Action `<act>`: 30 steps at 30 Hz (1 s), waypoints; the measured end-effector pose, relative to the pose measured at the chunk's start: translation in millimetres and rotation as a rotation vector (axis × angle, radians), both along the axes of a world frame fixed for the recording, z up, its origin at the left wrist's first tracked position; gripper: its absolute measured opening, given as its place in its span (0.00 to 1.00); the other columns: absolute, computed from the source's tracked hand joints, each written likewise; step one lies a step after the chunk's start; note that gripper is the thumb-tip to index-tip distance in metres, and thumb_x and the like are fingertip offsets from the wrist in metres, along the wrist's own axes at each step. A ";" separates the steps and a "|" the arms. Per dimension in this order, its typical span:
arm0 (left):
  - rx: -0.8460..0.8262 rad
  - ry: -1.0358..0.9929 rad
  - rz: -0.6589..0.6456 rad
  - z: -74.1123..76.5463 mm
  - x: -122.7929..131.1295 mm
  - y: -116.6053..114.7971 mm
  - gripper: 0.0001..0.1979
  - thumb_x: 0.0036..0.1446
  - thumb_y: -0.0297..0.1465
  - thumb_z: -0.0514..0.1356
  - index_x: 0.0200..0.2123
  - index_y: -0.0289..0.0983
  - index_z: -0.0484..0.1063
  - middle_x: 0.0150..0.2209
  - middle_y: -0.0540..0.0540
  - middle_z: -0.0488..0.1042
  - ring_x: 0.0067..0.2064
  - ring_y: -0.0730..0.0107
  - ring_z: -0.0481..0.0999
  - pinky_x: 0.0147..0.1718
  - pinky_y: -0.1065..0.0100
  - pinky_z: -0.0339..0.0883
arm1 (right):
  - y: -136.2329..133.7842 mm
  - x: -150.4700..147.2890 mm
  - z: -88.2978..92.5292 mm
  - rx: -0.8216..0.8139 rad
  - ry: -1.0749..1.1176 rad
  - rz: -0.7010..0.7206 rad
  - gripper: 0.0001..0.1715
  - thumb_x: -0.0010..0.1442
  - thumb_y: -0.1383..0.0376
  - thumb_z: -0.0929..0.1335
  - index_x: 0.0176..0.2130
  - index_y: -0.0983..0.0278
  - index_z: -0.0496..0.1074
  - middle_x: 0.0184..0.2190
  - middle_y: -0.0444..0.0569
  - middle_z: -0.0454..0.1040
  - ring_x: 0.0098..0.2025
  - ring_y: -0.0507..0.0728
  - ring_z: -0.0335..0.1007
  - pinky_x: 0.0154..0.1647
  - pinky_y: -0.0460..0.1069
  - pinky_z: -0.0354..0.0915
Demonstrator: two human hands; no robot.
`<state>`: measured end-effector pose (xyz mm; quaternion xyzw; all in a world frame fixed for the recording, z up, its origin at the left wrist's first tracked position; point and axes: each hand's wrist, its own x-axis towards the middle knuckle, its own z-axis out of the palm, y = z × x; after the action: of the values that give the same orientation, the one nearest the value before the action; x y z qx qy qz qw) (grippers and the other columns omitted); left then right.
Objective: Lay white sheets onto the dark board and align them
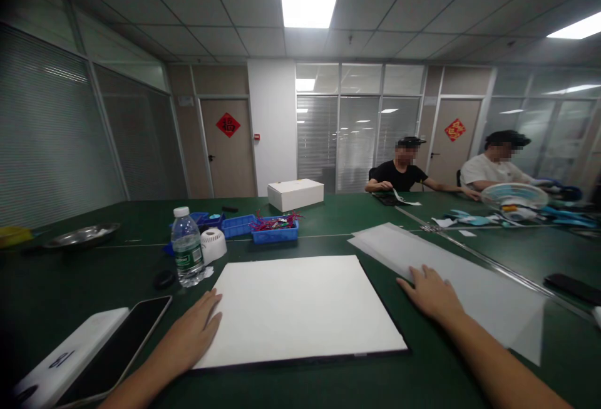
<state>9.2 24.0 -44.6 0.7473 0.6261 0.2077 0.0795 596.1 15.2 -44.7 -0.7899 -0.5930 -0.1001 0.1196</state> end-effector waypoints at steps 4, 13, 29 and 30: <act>0.003 0.015 -0.004 -0.1 -0.2 -1.0 0.22 0.67 0.36 0.64 0.62 0.39 0.69 0.68 0.40 0.65 0.67 0.47 0.66 0.63 0.39 0.61 | 3.6 2.9 -5.9 -0.104 0.025 -0.039 0.29 0.70 0.47 0.64 0.59 0.64 0.69 0.56 0.56 0.72 0.56 0.62 0.71 0.58 0.64 0.67; -0.008 0.021 0.006 7.7 4.5 -5.9 0.22 0.67 0.37 0.63 0.62 0.39 0.69 0.68 0.40 0.64 0.68 0.48 0.65 0.65 0.39 0.58 | -2.3 -9.4 13.6 -0.182 0.011 -0.025 0.22 0.70 0.50 0.66 0.52 0.65 0.72 0.46 0.50 0.76 0.46 0.57 0.74 0.50 0.58 0.72; -0.009 0.080 0.014 11.0 6.9 -7.6 0.22 0.67 0.38 0.63 0.61 0.39 0.69 0.68 0.40 0.65 0.67 0.48 0.66 0.64 0.40 0.60 | -3.4 -10.8 18.7 -0.106 0.122 -0.071 0.27 0.72 0.48 0.58 0.49 0.62 0.75 0.41 0.52 0.79 0.42 0.59 0.76 0.40 0.54 0.68; -0.008 0.081 0.014 11.0 7.0 -7.3 0.22 0.67 0.38 0.63 0.61 0.39 0.69 0.68 0.40 0.65 0.67 0.48 0.66 0.63 0.40 0.60 | -3.2 -10.0 18.1 -0.101 0.129 -0.076 0.28 0.73 0.48 0.57 0.49 0.62 0.75 0.41 0.52 0.79 0.43 0.59 0.76 0.40 0.54 0.68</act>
<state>16.2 16.7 -33.6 0.7504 0.6349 0.1755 0.0556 586.1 12.0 -26.6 -0.8218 -0.5578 -0.0234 0.1138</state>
